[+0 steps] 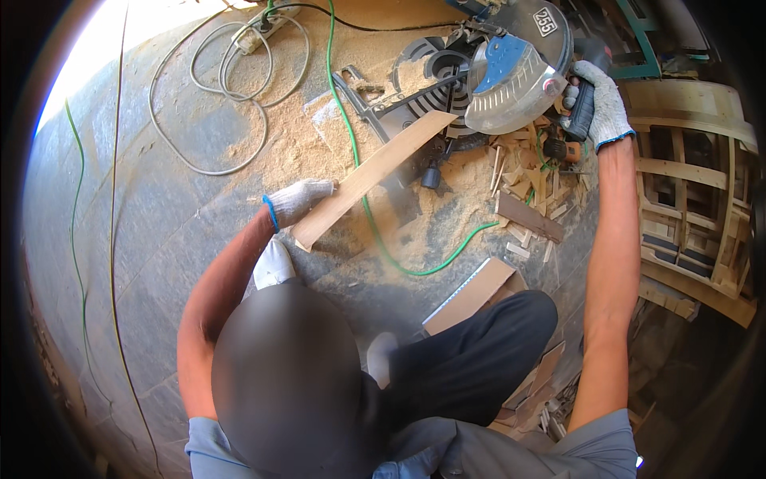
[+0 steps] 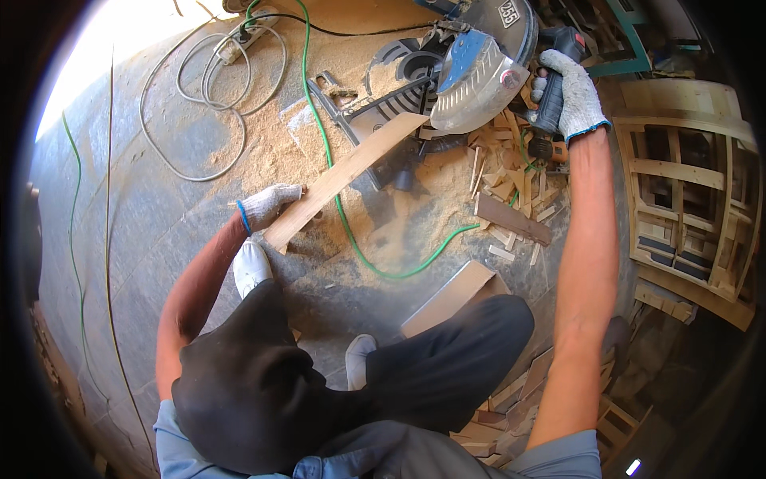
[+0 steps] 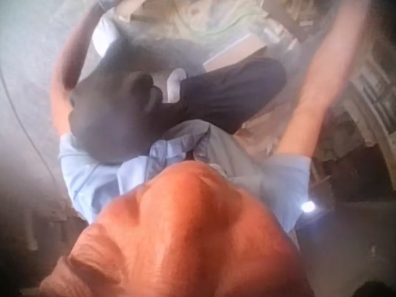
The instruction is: The person uses a nail gun to attach wooden pieces to a partially assembled frame, then uses pliers to adjust a joint. They walk to a chop saw, cut a wooden stick into small pieces, and place the cut pieces into a cardboard box.
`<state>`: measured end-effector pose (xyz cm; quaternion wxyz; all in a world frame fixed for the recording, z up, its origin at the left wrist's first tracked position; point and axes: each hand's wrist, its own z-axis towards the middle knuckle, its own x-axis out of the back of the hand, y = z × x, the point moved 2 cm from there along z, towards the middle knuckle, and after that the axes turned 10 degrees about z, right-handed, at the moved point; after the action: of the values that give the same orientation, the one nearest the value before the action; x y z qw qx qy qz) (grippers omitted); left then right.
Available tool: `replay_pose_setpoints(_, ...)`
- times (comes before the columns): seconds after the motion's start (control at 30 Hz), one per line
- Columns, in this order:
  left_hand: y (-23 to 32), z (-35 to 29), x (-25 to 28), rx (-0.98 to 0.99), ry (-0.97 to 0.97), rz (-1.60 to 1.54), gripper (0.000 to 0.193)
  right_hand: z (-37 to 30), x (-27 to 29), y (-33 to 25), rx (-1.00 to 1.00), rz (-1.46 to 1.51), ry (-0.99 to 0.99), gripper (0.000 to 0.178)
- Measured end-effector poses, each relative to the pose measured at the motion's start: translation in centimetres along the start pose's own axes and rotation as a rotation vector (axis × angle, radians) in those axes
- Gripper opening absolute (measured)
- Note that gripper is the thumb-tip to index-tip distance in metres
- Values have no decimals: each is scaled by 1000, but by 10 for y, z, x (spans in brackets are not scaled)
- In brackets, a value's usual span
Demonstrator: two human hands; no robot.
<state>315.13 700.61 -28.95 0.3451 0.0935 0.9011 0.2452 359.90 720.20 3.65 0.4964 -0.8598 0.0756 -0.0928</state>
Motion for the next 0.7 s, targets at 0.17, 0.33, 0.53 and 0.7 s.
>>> replay_pose_setpoints(0.17,16,-19,-11,-154,195,589,57,-2,3,4,34,-10,29,27)
replay_pose_setpoints(0.33,35,-60,-54,-358,601,1424,85,-5,3,5,121,-16,50,25)
replay_pose_setpoints(0.53,54,-67,-74,-322,690,1669,79,-4,3,7,64,-37,48,25)
replay_pose_setpoints(0.7,77,-25,-80,-482,689,1785,68,-11,3,7,52,-12,50,25)
